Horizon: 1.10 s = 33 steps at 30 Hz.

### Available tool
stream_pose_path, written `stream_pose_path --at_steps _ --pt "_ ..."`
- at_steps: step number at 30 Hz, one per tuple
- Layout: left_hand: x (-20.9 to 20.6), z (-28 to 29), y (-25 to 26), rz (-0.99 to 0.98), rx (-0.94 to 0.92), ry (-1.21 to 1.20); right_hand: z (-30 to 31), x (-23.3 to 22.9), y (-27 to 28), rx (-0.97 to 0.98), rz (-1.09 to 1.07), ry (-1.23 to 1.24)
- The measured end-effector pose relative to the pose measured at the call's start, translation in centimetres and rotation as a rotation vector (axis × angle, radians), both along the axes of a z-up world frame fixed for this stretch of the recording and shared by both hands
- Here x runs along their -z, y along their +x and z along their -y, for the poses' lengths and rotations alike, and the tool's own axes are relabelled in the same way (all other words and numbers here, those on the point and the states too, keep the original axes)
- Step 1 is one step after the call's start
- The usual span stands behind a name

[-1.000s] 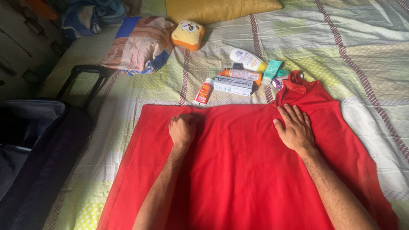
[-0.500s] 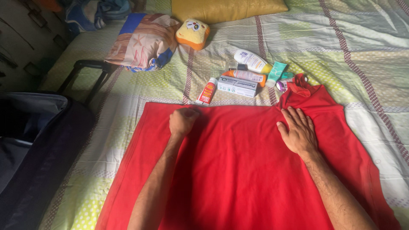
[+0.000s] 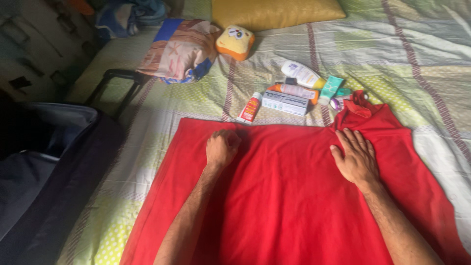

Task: The person folds a red shirt on a bed by turning it over, folding the sides and sleeves inward, and then folding the bottom up to create a compact square.

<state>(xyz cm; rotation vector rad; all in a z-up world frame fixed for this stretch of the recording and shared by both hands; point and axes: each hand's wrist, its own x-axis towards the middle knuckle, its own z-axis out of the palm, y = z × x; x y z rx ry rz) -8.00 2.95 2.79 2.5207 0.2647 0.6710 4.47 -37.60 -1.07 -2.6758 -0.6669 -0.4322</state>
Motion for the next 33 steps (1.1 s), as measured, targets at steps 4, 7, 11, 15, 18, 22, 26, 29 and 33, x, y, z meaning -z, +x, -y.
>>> stream_pose_path --at_steps 4,7,11,15,18,22,26,29,33 --pt "-0.1 -2.9 -1.7 -0.005 -0.213 0.105 0.1 0.2 -0.1 -0.016 0.016 0.002" --pt "0.5 -5.7 -2.8 -0.098 -0.411 0.120 -0.1 0.1 -0.1 -0.013 0.038 -0.015" --pt "1.1 -9.8 -3.0 -0.093 -0.664 0.180 -1.0 -1.7 -0.4 0.005 -0.048 -0.133" --pt "0.8 -10.9 -2.9 -0.187 -0.710 0.135 -3.7 -4.3 -0.7 0.174 -0.170 -0.476" --pt "0.8 -10.0 -2.8 -0.187 -0.682 0.087 -7.4 -4.5 -1.5 -0.041 0.075 -0.515" --pt "0.8 -10.2 -2.7 -0.157 -0.677 0.062 -14.0 -3.3 -3.2 -0.300 0.080 -0.087" --pt "0.9 -11.6 -2.1 -0.164 -0.685 -0.027 -19.1 -3.3 -4.3 -0.350 0.052 -0.054" --pt "0.8 -12.3 -1.8 -0.223 -0.689 -0.108 -21.7 -3.1 -5.0 -0.386 0.102 -0.046" --pt "0.0 -13.0 -1.3 -0.305 -0.665 -0.269 -24.1 -2.9 -5.1 -0.403 0.124 -0.009"
